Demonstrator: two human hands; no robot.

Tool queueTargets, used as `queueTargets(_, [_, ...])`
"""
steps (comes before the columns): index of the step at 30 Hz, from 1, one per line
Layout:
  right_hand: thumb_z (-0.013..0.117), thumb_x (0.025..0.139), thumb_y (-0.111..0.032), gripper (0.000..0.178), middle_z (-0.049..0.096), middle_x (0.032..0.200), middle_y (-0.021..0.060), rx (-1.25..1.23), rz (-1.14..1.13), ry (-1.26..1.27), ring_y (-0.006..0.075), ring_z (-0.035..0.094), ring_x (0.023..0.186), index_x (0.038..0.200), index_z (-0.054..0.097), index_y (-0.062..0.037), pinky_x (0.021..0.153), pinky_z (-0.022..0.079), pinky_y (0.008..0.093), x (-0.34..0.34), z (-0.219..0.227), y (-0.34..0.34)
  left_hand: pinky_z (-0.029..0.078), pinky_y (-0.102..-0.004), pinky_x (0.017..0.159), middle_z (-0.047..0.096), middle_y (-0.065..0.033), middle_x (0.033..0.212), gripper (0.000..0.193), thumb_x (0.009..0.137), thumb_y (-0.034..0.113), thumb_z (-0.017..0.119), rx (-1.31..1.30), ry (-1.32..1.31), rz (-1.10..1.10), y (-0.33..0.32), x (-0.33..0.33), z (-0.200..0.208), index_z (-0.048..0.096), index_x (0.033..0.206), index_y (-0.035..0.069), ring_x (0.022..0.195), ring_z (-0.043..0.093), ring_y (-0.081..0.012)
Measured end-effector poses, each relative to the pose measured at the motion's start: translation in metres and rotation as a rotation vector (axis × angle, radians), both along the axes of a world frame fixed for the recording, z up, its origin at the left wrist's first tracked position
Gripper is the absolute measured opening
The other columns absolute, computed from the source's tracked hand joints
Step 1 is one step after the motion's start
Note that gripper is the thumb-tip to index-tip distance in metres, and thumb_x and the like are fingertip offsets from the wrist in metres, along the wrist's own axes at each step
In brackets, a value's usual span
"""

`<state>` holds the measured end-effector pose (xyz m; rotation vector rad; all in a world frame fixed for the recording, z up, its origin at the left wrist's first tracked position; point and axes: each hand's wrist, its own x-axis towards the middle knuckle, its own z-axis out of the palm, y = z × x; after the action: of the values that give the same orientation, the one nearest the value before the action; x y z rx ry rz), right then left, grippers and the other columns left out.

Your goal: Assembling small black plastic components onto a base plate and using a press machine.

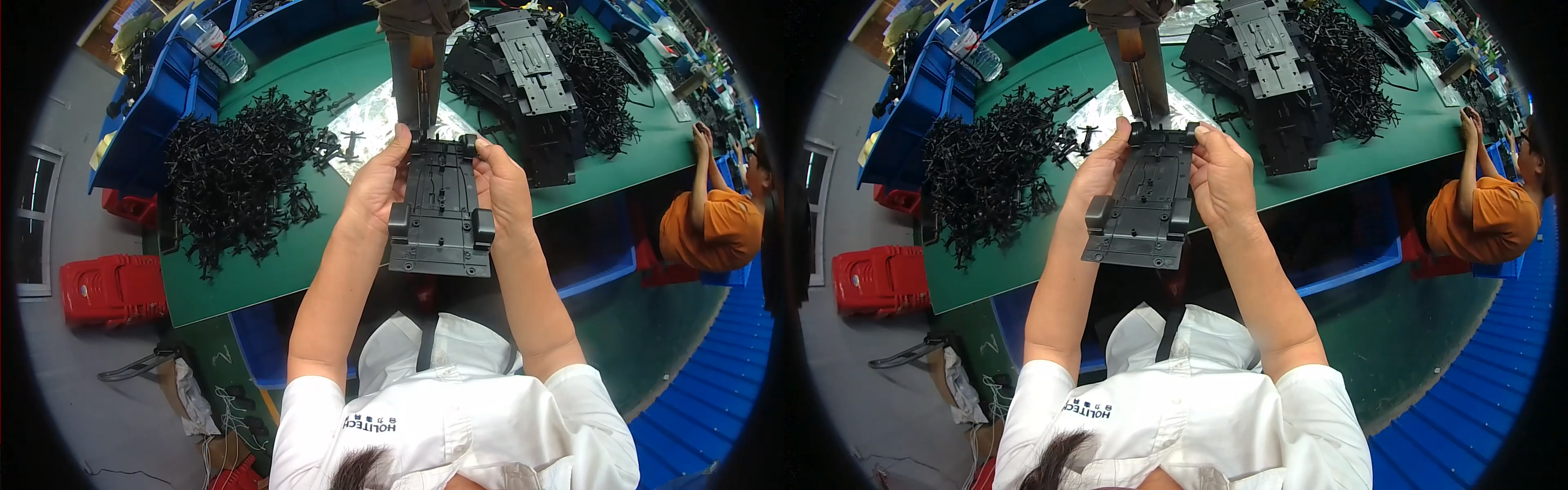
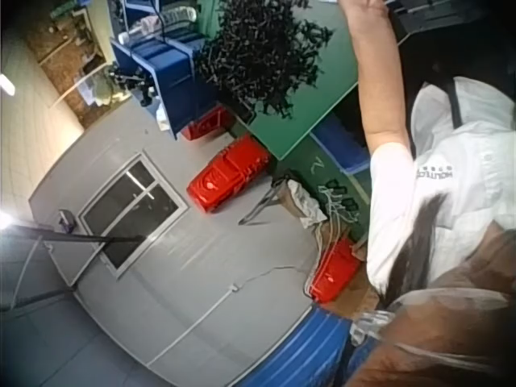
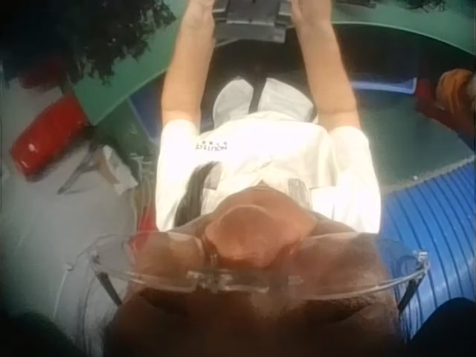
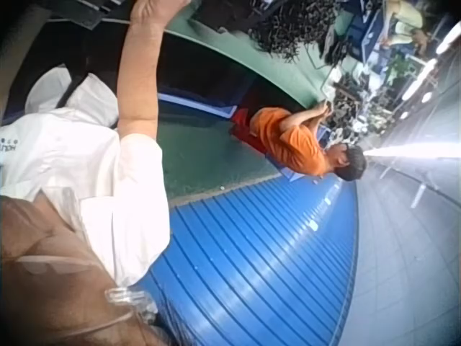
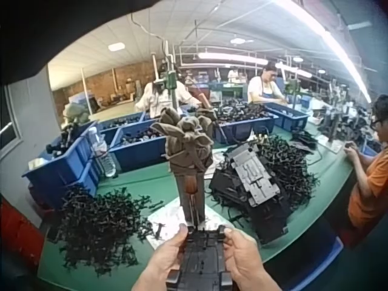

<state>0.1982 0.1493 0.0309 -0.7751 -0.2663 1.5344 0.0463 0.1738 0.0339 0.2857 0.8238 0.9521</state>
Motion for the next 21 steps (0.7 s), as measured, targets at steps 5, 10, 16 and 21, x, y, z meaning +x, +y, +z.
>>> queueTargets(5, [0.054, 0.086, -0.009, 0.021, 0.057, 0.091, 0.0106, 0.002, -0.004, -0.008, 0.0152, 0.057, 0.08, 0.102, 0.052, 0.0035, 0.07, 0.048, 0.0266, -0.0003, 0.0006, -0.0001, 0.055, -0.0253, 0.056, 0.059, -0.0055, 0.08, 0.033, 0.085, 0.038, 0.061, -0.005, -0.021, -0.007, -0.0007, 0.0002, 0.0015, 0.058, 0.092, 0.005, 0.067, 0.061, -0.0125])
queueTargets(10, [0.054, 0.086, -0.01, 0.021, 0.057, 0.091, 0.0102, 0.012, 0.003, -0.015, 0.0149, 0.057, 0.08, 0.102, 0.051, 0.0027, 0.07, 0.048, 0.0264, -0.0016, 0.001, -0.0007, 0.056, -0.0276, 0.059, 0.06, -0.0074, 0.084, 0.036, 0.086, 0.038, 0.059, 0.006, -0.014, -0.033, -0.0014, -0.0017, 0.0023, 0.058, 0.094, 0.004, 0.07, 0.063, -0.0142])
queueTargets(16, [0.054, 0.086, -0.01, 0.021, 0.058, 0.091, 0.011, 0.01, -0.005, -0.023, 0.0159, 0.058, 0.08, 0.103, 0.051, 0.0031, 0.07, 0.048, 0.0272, -0.0007, 0.0033, -0.0008, 0.057, -0.0279, 0.06, 0.06, -0.0081, 0.084, 0.036, 0.086, 0.038, 0.059, 0.014, -0.058, -0.039, -0.0001, -0.001, 0.0016, 0.057, 0.094, 0.003, 0.072, 0.063, -0.0151])
queueTargets(21, [0.054, 0.086, -0.009, 0.021, 0.057, 0.092, 0.0113, 0.009, -0.009, -0.015, 0.0166, 0.058, 0.081, 0.103, 0.051, 0.0034, 0.071, 0.049, 0.0276, -0.0009, 0.0013, 0.0002, 0.057, -0.0277, 0.06, 0.06, -0.0084, 0.085, 0.036, 0.086, 0.038, 0.058, -0.003, -0.029, -0.028, -0.0003, -0.0013, 0.0041, 0.057, 0.095, 0.003, 0.071, 0.063, -0.0148])
